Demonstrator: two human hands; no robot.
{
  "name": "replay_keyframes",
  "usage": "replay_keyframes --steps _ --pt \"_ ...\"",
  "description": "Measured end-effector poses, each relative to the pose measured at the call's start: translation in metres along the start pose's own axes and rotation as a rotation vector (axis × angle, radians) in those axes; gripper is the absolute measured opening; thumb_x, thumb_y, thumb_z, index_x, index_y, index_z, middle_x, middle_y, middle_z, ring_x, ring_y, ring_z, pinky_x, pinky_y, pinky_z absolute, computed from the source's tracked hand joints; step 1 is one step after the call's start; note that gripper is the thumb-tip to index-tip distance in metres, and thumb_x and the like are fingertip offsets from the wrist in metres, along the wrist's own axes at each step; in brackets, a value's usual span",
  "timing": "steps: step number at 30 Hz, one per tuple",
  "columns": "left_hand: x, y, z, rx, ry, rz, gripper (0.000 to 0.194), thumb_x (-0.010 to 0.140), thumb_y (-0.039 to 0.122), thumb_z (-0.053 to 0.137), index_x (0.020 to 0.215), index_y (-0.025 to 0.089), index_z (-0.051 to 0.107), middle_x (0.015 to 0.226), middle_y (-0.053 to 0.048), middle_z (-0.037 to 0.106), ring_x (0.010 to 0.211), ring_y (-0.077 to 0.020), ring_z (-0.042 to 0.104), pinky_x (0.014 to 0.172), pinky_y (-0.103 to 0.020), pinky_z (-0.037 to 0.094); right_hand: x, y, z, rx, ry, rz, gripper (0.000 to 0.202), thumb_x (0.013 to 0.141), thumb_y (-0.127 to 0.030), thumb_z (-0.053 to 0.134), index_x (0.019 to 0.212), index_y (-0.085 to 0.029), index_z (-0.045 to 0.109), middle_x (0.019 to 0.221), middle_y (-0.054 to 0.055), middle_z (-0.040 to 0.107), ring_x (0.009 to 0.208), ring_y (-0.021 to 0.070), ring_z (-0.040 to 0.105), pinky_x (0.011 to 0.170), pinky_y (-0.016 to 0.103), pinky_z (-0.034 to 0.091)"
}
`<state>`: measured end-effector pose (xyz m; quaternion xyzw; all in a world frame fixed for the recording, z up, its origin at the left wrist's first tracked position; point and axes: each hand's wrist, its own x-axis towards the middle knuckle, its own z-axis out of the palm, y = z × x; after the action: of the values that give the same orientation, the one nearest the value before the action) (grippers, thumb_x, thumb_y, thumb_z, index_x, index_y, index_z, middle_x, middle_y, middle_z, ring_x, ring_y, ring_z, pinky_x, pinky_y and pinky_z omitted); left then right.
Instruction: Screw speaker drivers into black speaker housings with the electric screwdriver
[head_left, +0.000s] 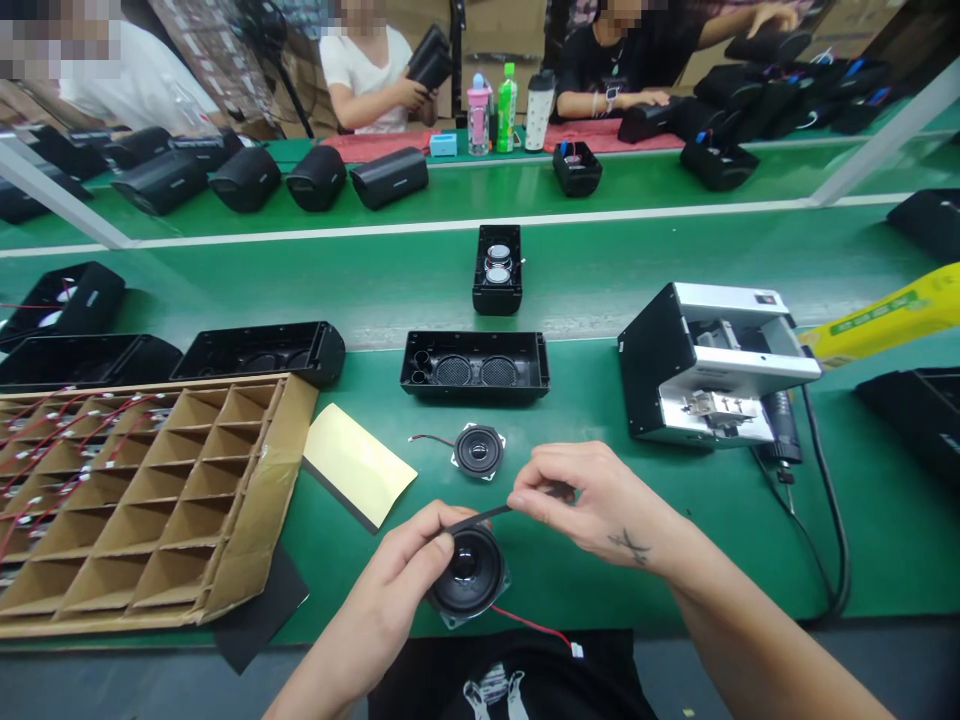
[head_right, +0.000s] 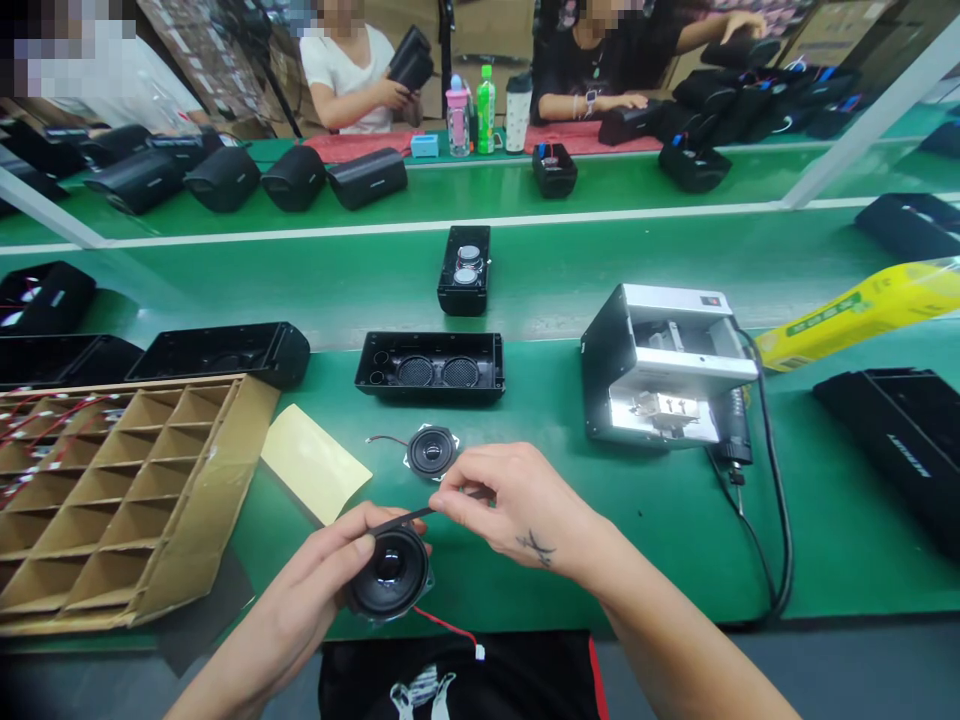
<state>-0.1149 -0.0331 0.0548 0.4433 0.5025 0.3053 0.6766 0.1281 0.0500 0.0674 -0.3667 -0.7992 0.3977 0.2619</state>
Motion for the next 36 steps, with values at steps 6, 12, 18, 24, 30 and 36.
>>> replay_keyframes --steps 6,12,18,24,30,36 --pt "0.001 -0.003 0.003 -0.038 0.031 0.011 0.041 0.103 0.057 0.052 0.109 0.022 0.072 0.112 -0.007 0.069 0.106 -0.0248 0.062 0.095 -0.035 0.05 -0.002 0.001 0.001 0.019 0.002 -0.002 0.02 0.099 -0.029 0.07 0.081 -0.018 0.072 0.072 -0.003 0.065 0.062 0.0073 0.052 0.061 0.02 0.039" --pt "0.004 -0.003 0.006 -0.041 0.051 0.03 0.037 0.104 0.054 0.052 0.105 0.022 0.071 0.117 -0.007 0.069 0.109 -0.0243 0.062 0.097 -0.034 0.049 -0.005 -0.001 -0.001 0.013 0.011 -0.001 0.019 0.098 -0.027 0.07 0.081 -0.018 0.072 0.073 -0.003 0.066 0.063 0.0067 0.053 0.062 0.019 0.04" --pt "0.007 -0.006 0.008 -0.081 0.068 0.033 0.034 0.103 0.051 0.055 0.1 0.021 0.07 0.114 -0.006 0.067 0.105 -0.022 0.061 0.092 -0.032 0.052 -0.009 0.0 0.002 -0.003 0.033 0.023 0.019 0.097 -0.027 0.069 0.08 -0.018 0.071 0.071 -0.004 0.064 0.062 0.0065 0.052 0.062 0.019 0.039" --pt "0.01 -0.006 0.013 -0.162 0.081 0.007 0.032 0.101 0.05 0.059 0.093 0.02 0.065 0.117 -0.008 0.064 0.103 -0.0228 0.061 0.079 -0.031 0.059 -0.013 0.002 0.007 0.028 0.052 0.079 0.019 0.096 -0.026 0.07 0.079 -0.018 0.071 0.07 -0.004 0.065 0.062 0.0071 0.053 0.061 0.02 0.039" --pt "0.012 -0.008 0.017 -0.262 0.085 -0.002 0.03 0.099 0.049 0.063 0.09 0.02 0.063 0.115 -0.007 0.06 0.089 -0.0204 0.061 0.066 -0.037 0.065 -0.017 0.001 0.014 0.04 0.087 0.109 0.021 0.096 -0.028 0.07 0.077 -0.018 0.071 0.067 -0.004 0.064 0.062 0.0088 0.052 0.061 0.022 0.039" --pt "0.013 -0.012 0.017 -0.273 0.117 0.002 0.029 0.098 0.048 0.065 0.09 0.02 0.062 0.113 -0.007 0.061 0.089 -0.021 0.063 0.067 -0.037 0.066 -0.022 0.001 0.019 0.102 0.095 0.156 0.022 0.097 -0.029 0.069 0.077 -0.019 0.071 0.071 -0.003 0.068 0.064 0.0094 0.054 0.063 0.023 0.041"
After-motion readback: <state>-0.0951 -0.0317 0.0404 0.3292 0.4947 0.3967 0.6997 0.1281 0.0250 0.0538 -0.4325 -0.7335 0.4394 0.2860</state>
